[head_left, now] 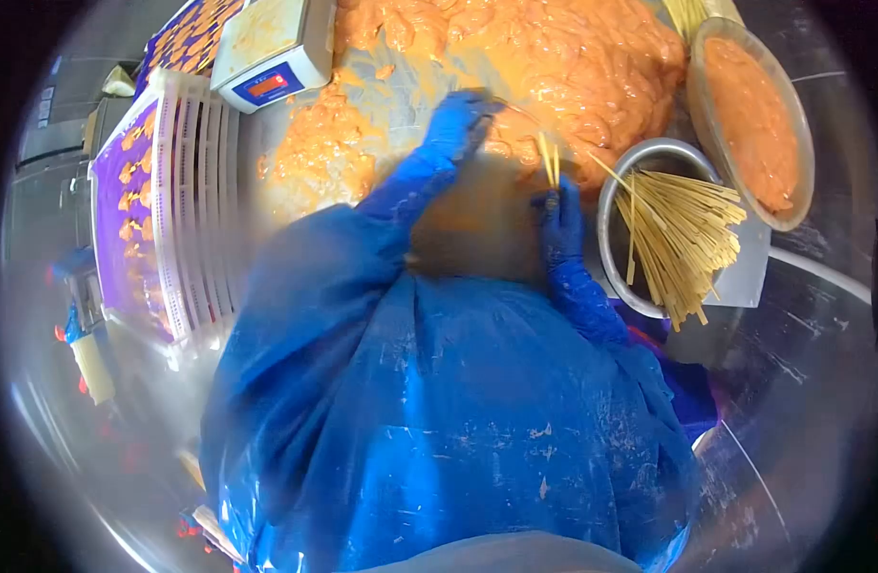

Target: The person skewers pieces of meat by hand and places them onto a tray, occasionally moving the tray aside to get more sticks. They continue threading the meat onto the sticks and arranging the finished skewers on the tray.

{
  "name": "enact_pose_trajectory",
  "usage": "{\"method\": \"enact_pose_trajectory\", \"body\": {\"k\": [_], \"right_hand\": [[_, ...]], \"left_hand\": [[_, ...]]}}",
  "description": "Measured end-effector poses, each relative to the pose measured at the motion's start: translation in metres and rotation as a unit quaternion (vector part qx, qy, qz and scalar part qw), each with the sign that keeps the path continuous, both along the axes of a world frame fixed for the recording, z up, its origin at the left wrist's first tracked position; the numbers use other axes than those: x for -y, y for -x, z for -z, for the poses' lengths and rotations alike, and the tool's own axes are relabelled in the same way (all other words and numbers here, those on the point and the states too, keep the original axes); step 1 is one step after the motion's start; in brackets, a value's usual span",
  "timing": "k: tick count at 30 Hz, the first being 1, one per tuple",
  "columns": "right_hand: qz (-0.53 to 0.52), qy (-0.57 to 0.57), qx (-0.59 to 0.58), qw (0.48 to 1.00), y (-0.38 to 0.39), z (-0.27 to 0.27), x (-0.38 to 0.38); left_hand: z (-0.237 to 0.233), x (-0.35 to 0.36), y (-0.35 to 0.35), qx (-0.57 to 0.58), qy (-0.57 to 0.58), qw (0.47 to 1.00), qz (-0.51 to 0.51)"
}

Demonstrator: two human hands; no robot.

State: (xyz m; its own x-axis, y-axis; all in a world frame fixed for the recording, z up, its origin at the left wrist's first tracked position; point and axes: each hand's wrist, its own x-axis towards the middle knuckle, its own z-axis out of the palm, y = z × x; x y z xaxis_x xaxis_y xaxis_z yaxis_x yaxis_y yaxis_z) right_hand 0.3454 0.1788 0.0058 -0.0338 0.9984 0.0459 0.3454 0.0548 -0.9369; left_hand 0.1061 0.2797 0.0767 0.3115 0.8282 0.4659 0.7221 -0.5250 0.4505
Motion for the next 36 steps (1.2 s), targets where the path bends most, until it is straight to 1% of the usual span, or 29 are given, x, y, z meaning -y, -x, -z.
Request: {"method": "enact_pose_trajectory", "body": {"k": [1, 2, 3, 4, 5, 6, 8, 9, 11, 12, 13, 14, 15, 17, 18, 19, 20, 21, 22, 23, 25, 27, 28, 29, 30, 31, 33, 34, 36], "right_hand": [[0.011, 0.012, -0.020, 1.000, 0.000, 0.000, -0.004], [0.003, 0.018, -0.026, 0.999, 0.001, -0.001, -0.008], [-0.005, -0.069, 0.027, 0.997, 0.001, -0.001, -0.011], [-0.013, -0.157, 0.080, 0.984, 0.001, 0.001, -0.013], [-0.022, -0.153, 0.076, 0.985, 0.001, 0.003, -0.014], [-0.029, -0.104, 0.056, 0.993, -0.001, 0.004, -0.017], [-0.093, -0.052, 0.074, 0.992, -0.009, -0.015, -0.025], [-0.099, -0.054, 0.078, 0.991, -0.011, -0.013, -0.027], [-0.071, -0.003, -0.058, 0.996, -0.010, -0.005, -0.030], [-0.076, 0.000, -0.056, 0.996, -0.008, -0.017, -0.029], [-0.073, 0.102, -0.117, 0.985, -0.004, -0.043, -0.030], [-0.068, 0.203, -0.175, 0.961, 0.000, -0.060, -0.027], [-0.069, 0.205, -0.173, 0.961, 0.006, -0.066, -0.018], [-0.025, 0.245, -0.351, 0.904, 0.014, -0.074, -0.001], [-0.022, 0.242, -0.350, 0.904, 0.016, -0.062, 0.009], [-0.139, 0.140, -0.187, 0.962, 0.014, -0.050, 0.021], [-0.252, 0.032, -0.012, 0.967, 0.010, -0.039, 0.031], [-0.254, 0.032, -0.008, 0.967, 0.013, -0.046, 0.036], [-0.247, 0.258, -0.183, 0.916, 0.020, -0.060, 0.039], [-0.217, 0.463, -0.341, 0.789, 0.022, -0.069, 0.041], [-0.214, 0.447, -0.311, 0.811, 0.021, -0.069, 0.042], [-0.205, 0.436, -0.278, 0.831, 0.017, -0.072, 0.043], [-0.169, 0.357, -0.281, 0.875, 0.016, -0.075, 0.042], [-0.133, 0.275, -0.280, 0.910, 0.014, -0.075, 0.040], [-0.140, 0.137, -0.027, 0.980, -0.002, -0.043, 0.025], [-0.139, 0.140, -0.024, 0.980, 0.002, -0.059, 0.024], [-0.054, 0.065, 0.098, 0.992, 0.007, -0.091, 0.014], [-0.046, -0.037, 0.167, 0.984, 0.000, -0.072, 0.009], [-0.048, -0.025, 0.187, 0.981, -0.005, -0.070, 0.008]], "left_hand": [[-0.010, 0.015, 0.012, 0.092, 0.145, 0.980, -0.099], [-0.015, 0.026, 0.022, 0.183, 0.282, 0.921, -0.197], [-0.011, 0.035, 0.030, 0.179, 0.285, 0.918, -0.208], [-0.005, 0.047, 0.038, 0.212, 0.198, 0.942, -0.169], [0.002, 0.057, 0.047, 0.243, 0.108, 0.956, -0.126], [0.004, 0.060, 0.057, 0.243, 0.108, 0.955, -0.134], [0.006, 0.060, 0.076, 0.414, 0.177, 0.868, -0.210], [-0.005, 0.065, 0.077, 0.419, 0.174, 0.865, -0.215], [-0.050, 0.080, 0.070, 0.188, 0.031, 0.950, -0.249], [-0.078, 0.095, 0.052, 0.216, 0.122, 0.941, -0.231], [-0.072, 0.104, 0.052, 0.218, 0.124, 0.939, -0.236], [-0.061, 0.115, 0.053, 0.224, 0.178, 0.943, -0.172], [-0.055, 0.122, 0.053, 0.230, 0.231, 0.940, -0.104], [-0.065, 0.125, 0.060, 0.217, 0.290, 0.918, -0.161], [-0.052, 0.122, 0.075, 0.166, 0.185, 0.957, -0.152], [-0.043, 0.118, 0.082, 0.116, 0.078, 0.980, -0.141], [-0.033, 0.118, 0.085, 0.054, 0.082, 0.990, -0.097], [-0.020, 0.120, 0.089, 0.057, 0.081, 0.990, -0.099], [-0.008, 0.123, 0.091, 0.042, 0.071, 0.995, -0.061], [0.002, 0.125, 0.093, 0.027, 0.060, 0.998, -0.022], [-0.010, 0.126, 0.097, 0.048, 0.068, 0.996, -0.016], [-0.020, 0.128, 0.086, 0.050, 0.010, 0.991, -0.127], [-0.017, 0.129, 0.069, 0.115, 0.021, 0.985, -0.129], [-0.016, 0.135, 0.052, -0.001, 0.039, 0.984, -0.176], [-0.006, 0.131, 0.039, 0.020, 0.047, 0.991, -0.122], [0.006, 0.128, 0.033, 0.041, 0.054, 0.996, -0.066], [0.016, 0.123, 0.039, 0.054, 0.052, 0.997, -0.032], [0.018, 0.120, 0.039, 0.067, 0.050, 0.996, 0.002], [0.005, 0.129, 0.036, 0.077, 0.047, 0.995, -0.049]]}}
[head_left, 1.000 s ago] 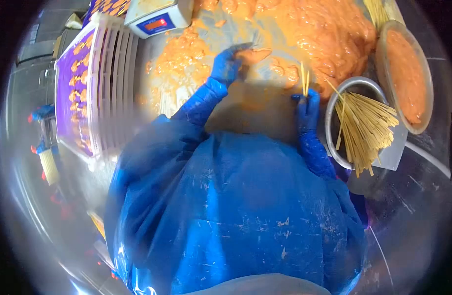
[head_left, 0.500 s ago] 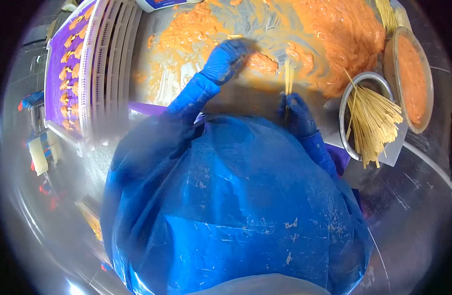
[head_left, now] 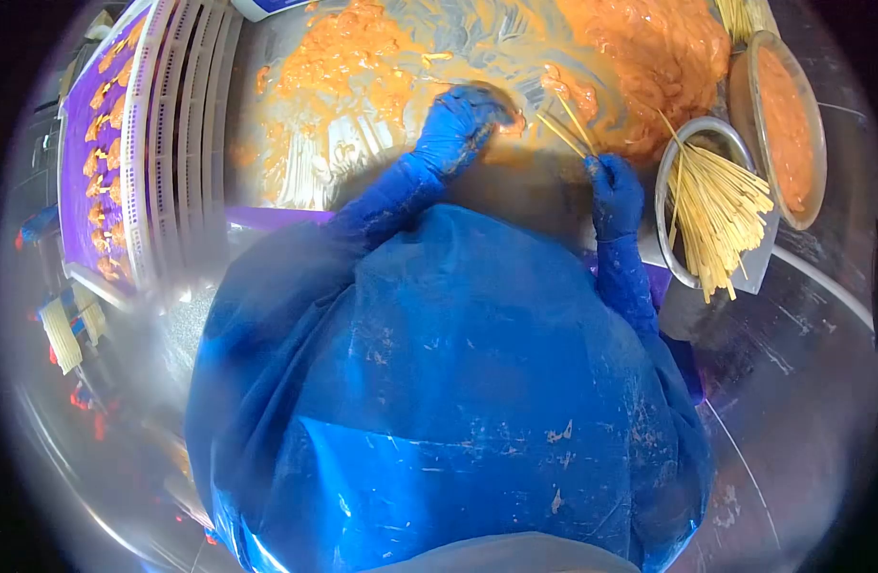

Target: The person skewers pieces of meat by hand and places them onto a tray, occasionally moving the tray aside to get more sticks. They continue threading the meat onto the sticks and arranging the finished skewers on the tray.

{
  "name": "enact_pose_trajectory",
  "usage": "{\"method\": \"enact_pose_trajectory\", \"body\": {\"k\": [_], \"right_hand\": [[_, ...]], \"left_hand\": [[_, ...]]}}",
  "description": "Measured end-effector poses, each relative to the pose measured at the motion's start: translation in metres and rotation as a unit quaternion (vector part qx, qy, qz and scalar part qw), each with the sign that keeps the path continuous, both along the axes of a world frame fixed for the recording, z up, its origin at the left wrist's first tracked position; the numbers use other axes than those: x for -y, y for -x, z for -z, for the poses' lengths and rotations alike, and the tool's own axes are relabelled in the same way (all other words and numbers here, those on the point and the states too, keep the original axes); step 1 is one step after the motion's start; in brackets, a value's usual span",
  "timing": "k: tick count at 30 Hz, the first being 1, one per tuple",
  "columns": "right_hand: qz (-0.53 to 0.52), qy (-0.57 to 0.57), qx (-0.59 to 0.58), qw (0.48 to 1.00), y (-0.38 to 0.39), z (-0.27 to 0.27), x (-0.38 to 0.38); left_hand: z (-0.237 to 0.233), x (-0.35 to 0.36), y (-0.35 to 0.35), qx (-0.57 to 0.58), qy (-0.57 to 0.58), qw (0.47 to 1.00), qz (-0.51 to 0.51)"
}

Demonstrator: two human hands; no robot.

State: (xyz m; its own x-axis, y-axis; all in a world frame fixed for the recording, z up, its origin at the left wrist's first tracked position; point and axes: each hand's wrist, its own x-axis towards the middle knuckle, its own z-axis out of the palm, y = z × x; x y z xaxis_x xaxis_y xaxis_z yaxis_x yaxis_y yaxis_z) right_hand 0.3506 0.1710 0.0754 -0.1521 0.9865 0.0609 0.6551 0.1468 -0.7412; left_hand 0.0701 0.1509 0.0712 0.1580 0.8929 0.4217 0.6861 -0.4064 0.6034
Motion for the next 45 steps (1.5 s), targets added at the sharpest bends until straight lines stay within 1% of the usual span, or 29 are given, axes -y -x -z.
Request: {"method": "enact_pose_trajectory", "body": {"k": [1, 2, 3, 4, 5, 7, 8, 10, 13, 14, 16, 18, 20, 21, 23, 28, 32, 34, 36, 38, 42, 44, 45], "right_hand": [[-0.003, 0.011, 0.014, 1.000, 0.001, 0.001, -0.001], [-0.004, 0.013, 0.014, 1.000, 0.001, 0.004, -0.002], [-0.011, 0.042, -0.019, 0.999, 0.002, 0.008, -0.001], [-0.019, 0.071, -0.052, 0.996, 0.002, 0.010, -0.001], [-0.018, 0.072, -0.052, 0.996, 0.001, 0.012, -0.001], [-0.015, 0.033, -0.007, 0.999, 0.005, 0.008, 0.003], [-0.011, 0.036, -0.007, 0.999, 0.005, 0.005, 0.003], [-0.016, 0.080, -0.004, 0.997, 0.008, -0.002, 0.000], [-0.025, 0.111, 0.012, 0.993, 0.004, 0.005, -0.004], [-0.026, 0.111, 0.012, 0.993, 0.004, 0.007, -0.006], [-0.040, 0.066, 0.018, 0.997, 0.006, 0.010, -0.008], [-0.035, 0.080, 0.017, 0.996, 0.008, 0.009, -0.007], [-0.032, 0.095, 0.017, 0.995, 0.011, 0.005, -0.007], [-0.038, 0.083, 0.013, 0.996, 0.012, 0.002, -0.008], [-0.045, 0.071, 0.009, 0.996, 0.013, 0.000, -0.008], [-0.058, 0.051, 0.016, 0.997, 0.018, -0.015, -0.010], [-0.053, 0.080, 0.034, 0.995, 0.024, -0.019, -0.013], [-0.070, 0.087, 0.039, 0.993, 0.026, -0.016, -0.016], [-0.069, 0.088, 0.023, 0.993, 0.031, -0.016, -0.013], [-0.067, 0.088, 0.006, 0.994, 0.035, -0.013, -0.013], [-0.062, 0.105, 0.029, 0.992, 0.037, -0.007, -0.012], [-0.055, 0.113, 0.035, 0.991, 0.039, -0.010, -0.014], [-0.054, 0.114, 0.022, 0.992, 0.038, -0.012, -0.014]], "left_hand": [[-0.008, 0.003, 0.000, 0.001, 0.000, 0.999, -0.054], [-0.006, 0.004, -0.001, 0.021, 0.013, 0.998, -0.061], [-0.001, 0.003, 0.000, 0.021, 0.015, 0.998, -0.062], [0.006, -0.002, 0.002, -0.005, 0.011, 1.000, -0.023], [0.011, -0.005, 0.003, -0.030, 0.007, 0.999, 0.017], [0.013, -0.007, 0.001, -0.019, 0.001, 1.000, 0.023], [0.014, -0.007, 0.000, -0.009, -0.005, 1.000, 0.025], [0.017, -0.006, 0.000, -0.014, 0.008, 1.000, 0.023], [0.016, -0.004, -0.001, -0.022, 0.020, 0.999, 0.012], [0.014, -0.005, -0.001, -0.024, 0.021, 0.999, 0.009], [0.013, -0.006, -0.001, -0.023, 0.033, 0.999, 0.013], [0.013, -0.006, -0.002, -0.023, 0.045, 0.999, 0.017], [0.012, -0.005, -0.004, -0.016, 0.064, 0.998, -0.020], [0.013, -0.005, -0.004, -0.016, 0.064, 0.998, -0.021], [0.016, -0.007, -0.003, -0.042, 0.058, 0.997, -0.006], [0.018, -0.008, -0.003, -0.048, 0.030, 0.998, -0.001], [0.023, -0.009, -0.003, -0.052, 0.023, 0.998, 0.011], [0.021, -0.008, -0.004, -0.052, 0.024, 0.998, 0.008], [0.018, -0.007, -0.005, -0.052, 0.024, 0.998, 0.005], [0.014, -0.006, -0.006, -0.031, 0.042, 0.999, -0.004], [0.015, -0.007, -0.001, -0.038, 0.031, 0.999, 0.007], [0.015, -0.006, 0.007, 0.032, 0.029, 0.998, -0.039], [0.014, -0.007, 0.011, 0.032, 0.030, 0.998, -0.037]]}}
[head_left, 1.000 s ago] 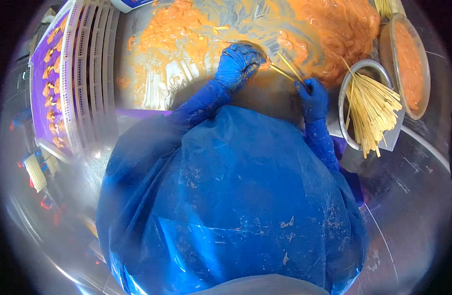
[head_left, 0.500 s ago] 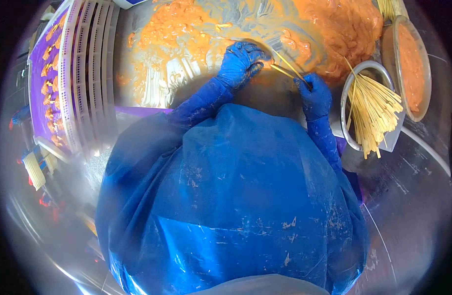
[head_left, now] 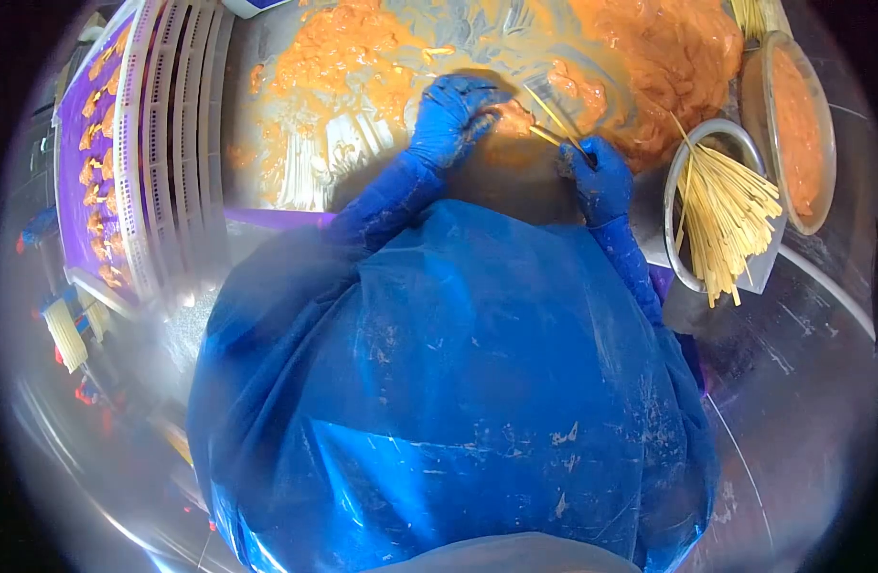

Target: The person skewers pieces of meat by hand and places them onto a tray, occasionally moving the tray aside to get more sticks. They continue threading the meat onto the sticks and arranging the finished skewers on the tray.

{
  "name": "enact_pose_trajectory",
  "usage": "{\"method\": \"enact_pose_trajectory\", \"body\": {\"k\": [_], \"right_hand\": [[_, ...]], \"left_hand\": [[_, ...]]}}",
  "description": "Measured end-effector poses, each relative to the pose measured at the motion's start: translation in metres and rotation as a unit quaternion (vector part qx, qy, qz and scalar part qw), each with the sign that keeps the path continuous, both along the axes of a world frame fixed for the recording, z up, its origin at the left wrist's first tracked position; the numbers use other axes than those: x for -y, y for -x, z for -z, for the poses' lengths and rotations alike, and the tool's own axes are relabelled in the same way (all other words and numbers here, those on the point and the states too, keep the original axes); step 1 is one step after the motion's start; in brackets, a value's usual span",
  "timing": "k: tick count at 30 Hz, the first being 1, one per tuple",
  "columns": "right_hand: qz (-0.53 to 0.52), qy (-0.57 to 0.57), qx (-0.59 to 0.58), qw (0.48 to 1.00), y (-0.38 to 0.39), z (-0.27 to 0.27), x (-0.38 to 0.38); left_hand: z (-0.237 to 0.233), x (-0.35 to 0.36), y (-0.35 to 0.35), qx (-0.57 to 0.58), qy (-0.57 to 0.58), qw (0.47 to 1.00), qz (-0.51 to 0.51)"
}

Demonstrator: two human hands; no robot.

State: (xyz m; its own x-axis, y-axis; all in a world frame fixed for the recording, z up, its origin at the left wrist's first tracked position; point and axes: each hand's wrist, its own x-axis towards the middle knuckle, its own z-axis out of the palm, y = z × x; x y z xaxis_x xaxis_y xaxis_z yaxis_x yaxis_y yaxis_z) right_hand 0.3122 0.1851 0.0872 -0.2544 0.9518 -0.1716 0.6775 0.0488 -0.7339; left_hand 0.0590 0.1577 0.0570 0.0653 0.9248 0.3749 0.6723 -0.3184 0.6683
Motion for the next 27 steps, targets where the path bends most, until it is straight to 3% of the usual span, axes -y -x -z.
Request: {"method": "enact_pose_trajectory", "body": {"k": [5, 13, 16, 22, 27], "right_hand": [[0.006, 0.014, -0.043, 0.999, 0.007, -0.005, 0.002], [-0.024, -0.043, -0.021, 0.999, 0.008, 0.002, -0.001], [-0.008, 0.020, 0.001, 1.000, 0.017, -0.014, -0.001], [-0.029, -0.049, 0.008, 0.998, 0.033, -0.006, -0.002], [-0.018, -0.017, -0.006, 1.000, 0.024, -0.009, -0.003]], "left_hand": [[-0.003, 0.004, 0.004, -0.081, 0.021, 0.996, -0.011], [-0.008, 0.004, 0.002, -0.060, 0.035, 0.998, -0.005], [-0.006, 0.003, 0.003, -0.064, 0.031, 0.997, 0.000], [0.007, 0.002, 0.004, -0.091, 0.016, 0.996, 0.015], [0.007, 0.000, 0.006, -0.089, 0.009, 0.996, 0.022]]}}
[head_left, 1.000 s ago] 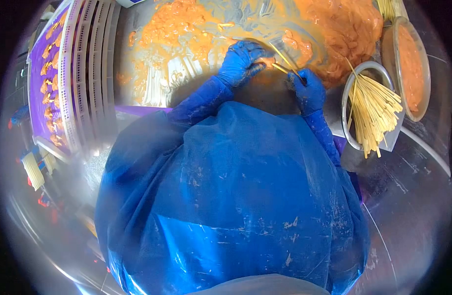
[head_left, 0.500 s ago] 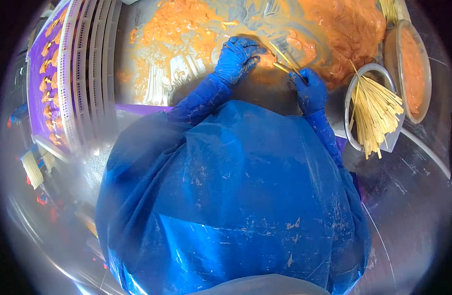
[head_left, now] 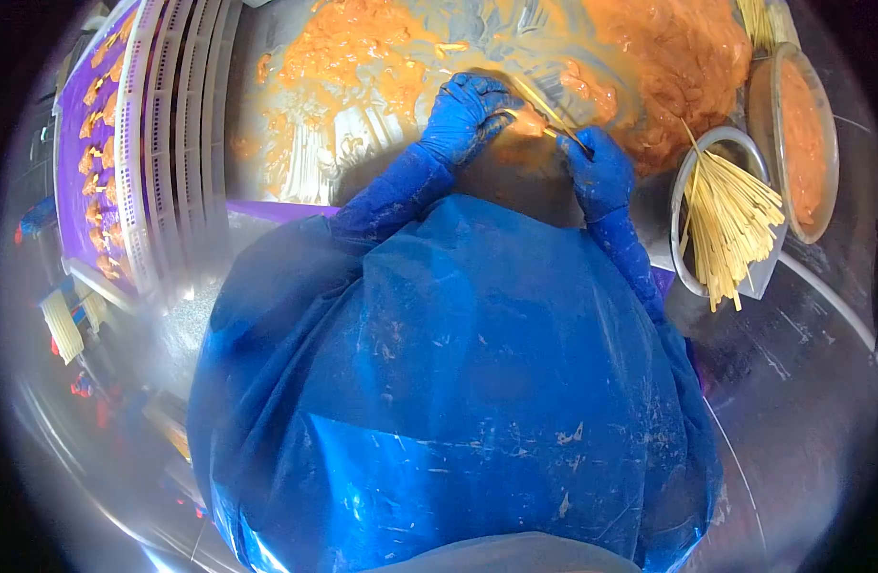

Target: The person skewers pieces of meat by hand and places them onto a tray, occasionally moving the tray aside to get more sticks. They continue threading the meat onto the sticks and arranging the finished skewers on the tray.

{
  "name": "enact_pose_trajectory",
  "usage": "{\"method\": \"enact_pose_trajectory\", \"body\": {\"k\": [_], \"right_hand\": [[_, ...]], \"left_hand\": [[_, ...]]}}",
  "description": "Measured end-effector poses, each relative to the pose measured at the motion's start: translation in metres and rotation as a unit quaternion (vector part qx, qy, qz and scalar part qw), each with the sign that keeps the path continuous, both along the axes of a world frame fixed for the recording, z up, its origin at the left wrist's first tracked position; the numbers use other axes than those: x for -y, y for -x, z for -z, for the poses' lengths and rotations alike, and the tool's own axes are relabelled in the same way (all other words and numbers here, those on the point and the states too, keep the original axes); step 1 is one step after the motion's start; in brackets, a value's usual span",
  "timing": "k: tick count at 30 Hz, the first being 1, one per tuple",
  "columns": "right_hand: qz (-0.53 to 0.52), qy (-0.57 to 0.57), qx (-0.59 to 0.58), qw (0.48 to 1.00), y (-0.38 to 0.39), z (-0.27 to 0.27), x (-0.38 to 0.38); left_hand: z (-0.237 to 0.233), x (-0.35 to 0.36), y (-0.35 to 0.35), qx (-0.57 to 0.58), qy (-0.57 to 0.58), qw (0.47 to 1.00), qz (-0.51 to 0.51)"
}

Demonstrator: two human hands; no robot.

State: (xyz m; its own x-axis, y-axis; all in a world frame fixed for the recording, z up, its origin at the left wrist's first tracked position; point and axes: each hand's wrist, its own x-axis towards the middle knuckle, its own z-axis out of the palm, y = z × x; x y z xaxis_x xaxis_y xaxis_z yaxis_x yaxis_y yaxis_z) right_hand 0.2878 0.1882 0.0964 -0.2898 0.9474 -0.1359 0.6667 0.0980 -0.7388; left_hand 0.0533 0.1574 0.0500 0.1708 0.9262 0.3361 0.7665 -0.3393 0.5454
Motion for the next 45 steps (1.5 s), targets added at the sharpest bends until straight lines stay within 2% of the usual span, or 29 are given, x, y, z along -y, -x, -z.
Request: {"method": "enact_pose_trajectory", "body": {"k": [5, 10, 13, 18, 23, 31, 38, 40, 45], "right_hand": [[0.011, 0.037, 0.000, 0.999, -0.022, 0.009, 0.000], [-0.010, -0.030, 0.014, 0.999, -0.038, 0.010, 0.001], [0.001, 0.007, 0.023, 1.000, -0.033, 0.003, 0.000], [-0.015, -0.023, 0.027, 0.999, -0.027, 0.014, -0.004], [-0.011, -0.011, 0.034, 0.999, -0.018, -0.002, -0.002], [-0.024, -0.104, 0.091, 0.990, -0.027, -0.013, -0.002], [-0.011, -0.046, 0.050, 0.998, -0.015, -0.012, -0.002], [0.008, 0.004, 0.014, 1.000, -0.013, -0.009, -0.002], [-0.011, 0.012, 0.001, 1.000, -0.012, 0.015, -0.005]], "left_hand": [[-0.004, 0.000, -0.003, 0.011, -0.020, 1.000, -0.004], [-0.002, -0.001, -0.003, 0.015, -0.027, 1.000, 0.000], [-0.001, -0.001, -0.004, 0.019, -0.023, 1.000, 0.005], [0.001, -0.001, -0.004, 0.015, -0.024, 1.000, 0.001], [-0.001, 0.000, -0.004, 0.013, -0.023, 1.000, 0.002], [0.001, -0.001, -0.002, 0.022, -0.020, 1.000, 0.001], [-0.002, 0.000, -0.004, 0.018, -0.015, 1.000, -0.005], [-0.003, 0.000, -0.004, 0.024, -0.013, 1.000, -0.003], [0.001, -0.001, -0.003, 0.006, -0.009, 1.000, 0.001]]}}
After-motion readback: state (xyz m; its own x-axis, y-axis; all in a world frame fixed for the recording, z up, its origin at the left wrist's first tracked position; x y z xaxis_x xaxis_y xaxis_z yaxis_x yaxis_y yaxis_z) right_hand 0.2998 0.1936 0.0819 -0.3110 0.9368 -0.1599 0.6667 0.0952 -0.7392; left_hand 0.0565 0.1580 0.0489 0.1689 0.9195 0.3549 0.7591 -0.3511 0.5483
